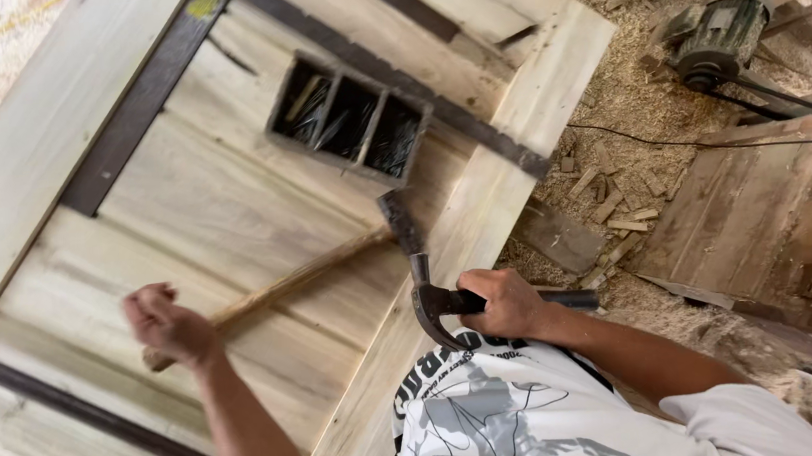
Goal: The person hammers nails into a wooden frame to secure a metal bar, then uses a hand saw to cut a wooden plank. The person works on a wooden structure in a workshop environment, handling nails, a hammer, and a saw.
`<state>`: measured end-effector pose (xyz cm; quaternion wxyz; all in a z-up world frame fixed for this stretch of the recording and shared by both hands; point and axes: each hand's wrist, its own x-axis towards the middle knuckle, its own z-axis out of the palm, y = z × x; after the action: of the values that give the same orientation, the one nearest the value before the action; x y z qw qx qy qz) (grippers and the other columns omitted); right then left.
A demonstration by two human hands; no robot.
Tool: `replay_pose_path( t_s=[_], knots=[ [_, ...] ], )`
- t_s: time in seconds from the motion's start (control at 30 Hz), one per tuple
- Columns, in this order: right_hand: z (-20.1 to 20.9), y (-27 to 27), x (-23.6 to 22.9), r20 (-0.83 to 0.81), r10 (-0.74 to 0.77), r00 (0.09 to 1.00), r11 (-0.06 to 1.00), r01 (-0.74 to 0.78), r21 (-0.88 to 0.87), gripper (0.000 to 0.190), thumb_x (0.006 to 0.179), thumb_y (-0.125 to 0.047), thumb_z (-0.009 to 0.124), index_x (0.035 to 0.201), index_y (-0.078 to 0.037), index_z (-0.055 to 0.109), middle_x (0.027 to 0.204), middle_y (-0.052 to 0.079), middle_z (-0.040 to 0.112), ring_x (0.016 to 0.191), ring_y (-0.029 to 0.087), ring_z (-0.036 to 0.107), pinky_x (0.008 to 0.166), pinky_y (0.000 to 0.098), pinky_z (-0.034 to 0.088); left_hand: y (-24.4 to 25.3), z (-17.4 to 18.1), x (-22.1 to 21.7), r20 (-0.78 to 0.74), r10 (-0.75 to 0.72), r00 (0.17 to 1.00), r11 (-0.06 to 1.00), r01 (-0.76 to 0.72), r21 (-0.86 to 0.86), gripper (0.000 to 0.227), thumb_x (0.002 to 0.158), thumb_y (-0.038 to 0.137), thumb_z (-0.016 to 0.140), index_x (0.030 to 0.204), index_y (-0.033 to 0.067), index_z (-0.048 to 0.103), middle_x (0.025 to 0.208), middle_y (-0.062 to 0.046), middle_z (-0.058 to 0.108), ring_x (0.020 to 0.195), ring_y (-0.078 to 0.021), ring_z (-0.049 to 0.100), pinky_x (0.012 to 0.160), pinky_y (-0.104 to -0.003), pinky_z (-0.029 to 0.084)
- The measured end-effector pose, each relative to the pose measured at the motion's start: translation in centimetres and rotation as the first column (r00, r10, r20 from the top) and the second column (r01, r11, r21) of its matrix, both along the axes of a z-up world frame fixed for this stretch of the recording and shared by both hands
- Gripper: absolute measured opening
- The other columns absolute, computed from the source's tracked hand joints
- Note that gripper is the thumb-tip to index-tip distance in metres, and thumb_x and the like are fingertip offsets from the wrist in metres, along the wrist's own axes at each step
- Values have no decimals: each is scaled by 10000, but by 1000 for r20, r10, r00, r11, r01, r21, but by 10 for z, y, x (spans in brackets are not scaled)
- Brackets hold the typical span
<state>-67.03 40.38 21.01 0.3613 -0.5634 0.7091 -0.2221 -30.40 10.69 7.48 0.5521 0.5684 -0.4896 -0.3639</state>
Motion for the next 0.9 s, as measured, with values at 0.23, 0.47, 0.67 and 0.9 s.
replay_pose_path(
  t_s=[0.23, 0.47, 0.67, 0.9],
  knots=[
    [-23, 39, -88, -64, -140, 988, 980, 129, -152, 405, 742, -306, 871, 808, -70, 550, 733, 126, 609, 610, 241, 602, 525, 389, 495, 56, 16, -139, 214, -268, 939, 959, 239, 155, 347, 1085, 73, 578, 764, 52, 447, 754, -65, 483, 681, -177, 441, 586, -346, 390],
    [-63, 75, -204, -146, -226, 963, 945, 253, 205, 349, 866, -342, 768, 778, -109, 524, 718, 27, 637, 571, 174, 595, 471, 366, 493, 81, 68, -239, 431, -432, 792, 900, 412, 145, 104, 977, 66, 678, 1060, 19, 718, 1022, -142, 706, 810, -230, 694, 701, -343, 588],
    [-70, 88, -249, -139, -175, 975, 983, 181, 31, 402, 889, -319, 793, 718, -81, 518, 636, 58, 570, 505, 201, 530, 444, 375, 434, 3, 37, -333, 913, -334, 233, 875, 436, 209, 68, 910, 21, 625, 947, 12, 681, 1050, -165, 631, 892, -320, 709, 752, -430, 595],
    [-50, 78, -248, -154, -165, 974, 982, 147, -121, 380, 809, -251, 826, 758, -44, 511, 654, 106, 551, 542, 215, 521, 508, 397, 434, -42, -2, -352, 953, -301, -12, 857, 434, 276, 91, 903, 68, 654, 979, 23, 675, 1046, -138, 621, 890, -308, 698, 687, -434, 609]
  ],
)
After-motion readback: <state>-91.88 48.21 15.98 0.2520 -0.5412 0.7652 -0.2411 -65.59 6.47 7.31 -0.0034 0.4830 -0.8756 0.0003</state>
